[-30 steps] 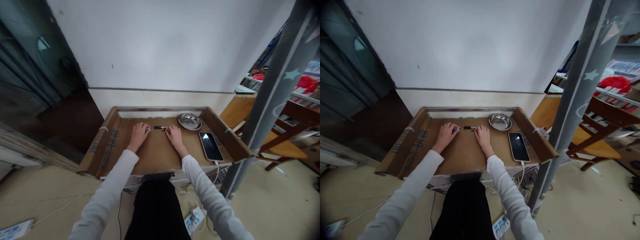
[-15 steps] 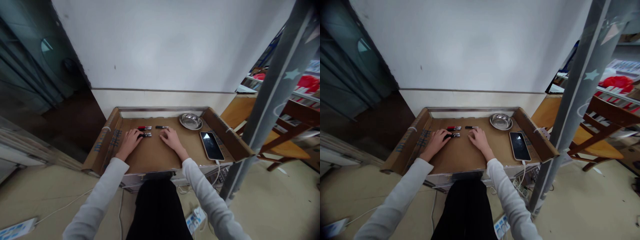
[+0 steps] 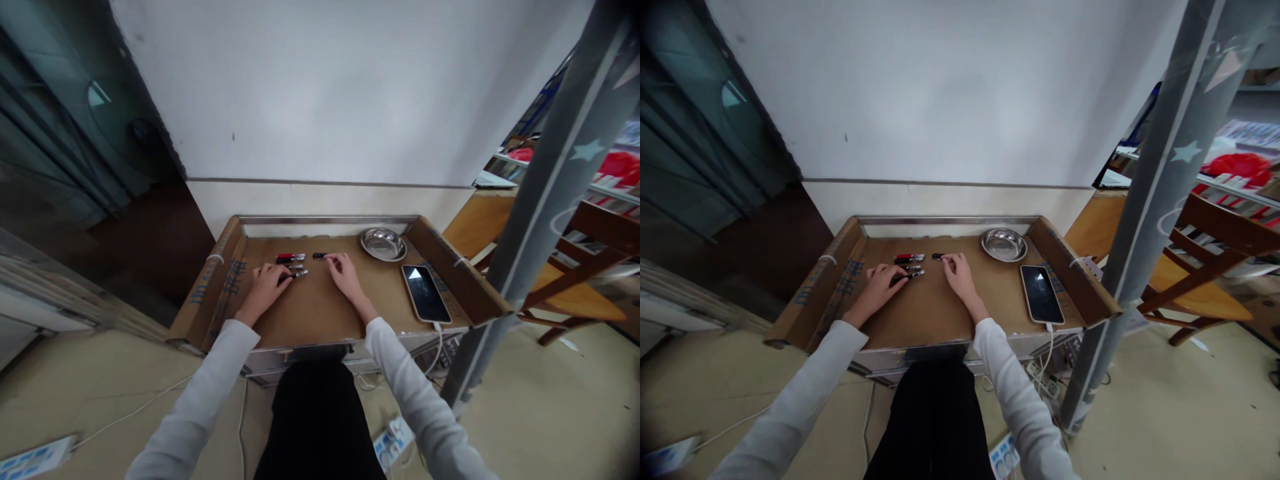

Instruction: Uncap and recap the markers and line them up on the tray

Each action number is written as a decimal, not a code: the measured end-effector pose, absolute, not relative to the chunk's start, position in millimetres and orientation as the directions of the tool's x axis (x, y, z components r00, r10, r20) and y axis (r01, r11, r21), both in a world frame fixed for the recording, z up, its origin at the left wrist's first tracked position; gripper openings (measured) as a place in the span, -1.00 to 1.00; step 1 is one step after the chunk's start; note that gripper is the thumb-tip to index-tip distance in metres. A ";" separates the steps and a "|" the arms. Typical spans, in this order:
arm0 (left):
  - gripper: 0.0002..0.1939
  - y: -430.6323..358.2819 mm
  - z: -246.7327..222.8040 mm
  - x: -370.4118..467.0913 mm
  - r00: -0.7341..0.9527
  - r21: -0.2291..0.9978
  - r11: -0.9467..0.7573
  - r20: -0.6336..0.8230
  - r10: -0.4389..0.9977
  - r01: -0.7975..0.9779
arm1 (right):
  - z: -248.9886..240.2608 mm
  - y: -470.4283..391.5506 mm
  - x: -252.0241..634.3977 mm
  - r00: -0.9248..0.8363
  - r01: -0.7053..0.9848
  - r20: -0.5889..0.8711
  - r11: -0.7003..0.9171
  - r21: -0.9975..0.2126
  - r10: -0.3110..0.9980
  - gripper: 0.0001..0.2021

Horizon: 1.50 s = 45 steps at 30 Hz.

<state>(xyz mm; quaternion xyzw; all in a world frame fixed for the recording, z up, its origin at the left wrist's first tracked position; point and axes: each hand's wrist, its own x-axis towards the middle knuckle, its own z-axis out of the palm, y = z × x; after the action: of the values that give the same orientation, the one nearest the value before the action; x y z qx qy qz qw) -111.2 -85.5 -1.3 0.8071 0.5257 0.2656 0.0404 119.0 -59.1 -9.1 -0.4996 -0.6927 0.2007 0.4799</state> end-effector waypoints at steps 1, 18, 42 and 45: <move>-0.84 -85.5 0.0 -107.7 0.304 0.383 -0.452 0.386 0.871 0.806 | -9.3 -63.6 117.3 -0.027 0.424 0.441 0.410 -0.808 0.897 -0.75; -0.79 -61.1 24.4 -23.3 0.076 0.759 -0.570 0.579 0.812 0.316 | 2.3 -72.9 116.2 -0.361 -0.700 -0.282 -0.458 -0.547 0.889 -0.83; -0.79 -40.8 4.0 -50.1 0.586 0.247 -0.700 0.403 0.703 0.670 | -12.9 -63.9 132.0 -0.401 0.403 0.408 0.558 -0.725 0.820 -0.82; -0.74 -48.9 6.6 -54.8 0.560 0.246 -0.685 0.423 0.713 0.686 | -9.0 -69.0 141.7 -0.403 0.557 0.449 0.603 -0.571 0.798 -0.78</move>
<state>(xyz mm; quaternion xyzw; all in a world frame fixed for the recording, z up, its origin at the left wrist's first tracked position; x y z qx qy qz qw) -54.8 -48.9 6.6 0.8828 0.3960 0.2513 0.0267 141.7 -69.0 -9.0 -0.4128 -0.8204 0.1680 0.3582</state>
